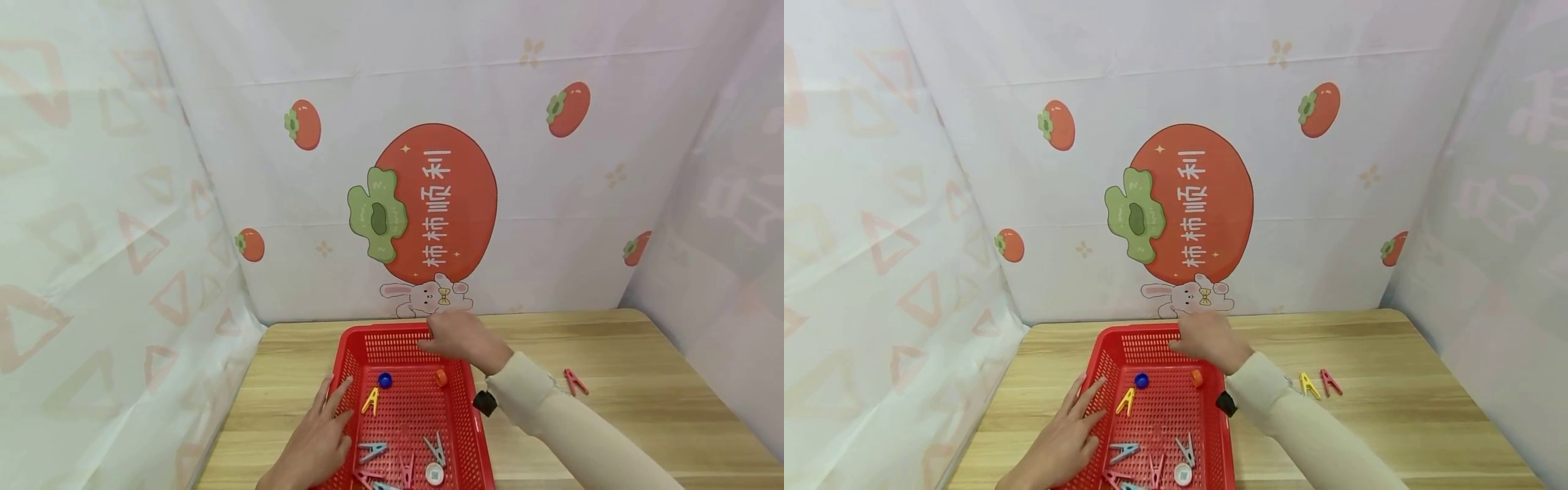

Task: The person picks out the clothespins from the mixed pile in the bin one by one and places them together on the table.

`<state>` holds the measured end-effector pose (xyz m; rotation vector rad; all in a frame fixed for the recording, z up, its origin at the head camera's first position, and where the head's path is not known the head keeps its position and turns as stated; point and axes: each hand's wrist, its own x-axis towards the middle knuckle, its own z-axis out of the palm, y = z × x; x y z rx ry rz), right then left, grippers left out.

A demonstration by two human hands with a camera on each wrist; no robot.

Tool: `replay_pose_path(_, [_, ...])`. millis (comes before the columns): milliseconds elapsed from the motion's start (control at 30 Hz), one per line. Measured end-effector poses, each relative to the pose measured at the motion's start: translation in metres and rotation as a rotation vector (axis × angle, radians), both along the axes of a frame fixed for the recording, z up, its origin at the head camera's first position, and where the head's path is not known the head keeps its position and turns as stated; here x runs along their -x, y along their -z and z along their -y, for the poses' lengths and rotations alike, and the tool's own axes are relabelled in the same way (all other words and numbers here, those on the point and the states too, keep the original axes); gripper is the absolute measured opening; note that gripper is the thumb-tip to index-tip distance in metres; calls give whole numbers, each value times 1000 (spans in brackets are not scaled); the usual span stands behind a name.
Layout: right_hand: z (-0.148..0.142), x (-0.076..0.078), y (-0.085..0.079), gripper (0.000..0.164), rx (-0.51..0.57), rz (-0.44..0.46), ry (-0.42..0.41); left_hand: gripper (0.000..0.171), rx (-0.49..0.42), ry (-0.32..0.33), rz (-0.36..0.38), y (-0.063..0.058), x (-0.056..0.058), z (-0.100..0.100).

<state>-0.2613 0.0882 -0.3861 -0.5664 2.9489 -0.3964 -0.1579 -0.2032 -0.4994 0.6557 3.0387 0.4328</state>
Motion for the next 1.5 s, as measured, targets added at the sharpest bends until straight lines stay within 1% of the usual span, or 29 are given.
replay_pose_path(167, [15, 2, 7, 26, -17, 24, -10, 35, 1, 8, -11, 0, 0, 1])
replay_pose_path(267, [23, 2, 10, 25, -5, 41, -24, 36, 1, 11, -9, 0, 0, 1])
replay_pose_path(400, [35, 1, 14, 25, -2, 39, -47, 36, -3, 10, -2, -1, 0, 1])
replay_pose_path(500, [43, 1, 16, 24, -19, 26, -54, 37, -2, 11, -1, -1, 0, 1])
replay_pose_path(667, [54, 2, 19, 20, -26, 41, -68, 37, 7, 8, 5, -1, 0, 2])
replay_pose_path(767, [59, 2, 22, 24, -26, 51, -80, 37, 13, 3, 20, -2, 0, 2])
replay_pose_path(867, [64, 2, 27, 34, -23, 64, -82, 37, 20, 2, 29, -2, 1, 2])
replay_pose_path(933, [67, 1, 30, 39, -36, 65, -88, 37, 28, 5, 26, -2, 1, 2])
replay_pose_path(1100, [79, -1, 40, 41, -89, 54, -123, 36, 41, 20, 7, -1, 2, 2])
replay_pose_path(1300, [90, -5, 52, 37, -167, -4, -168, 35, 42, 23, -8, -1, 2, 2])
replay_pose_path(1400, [95, -7, 56, 36, -200, -15, -179, 34, 44, 28, -21, -1, 1, 2])
replay_pose_path(1500, [100, -10, 58, 29, -245, -27, -183, 34, 46, 34, -33, -1, 1, 2])
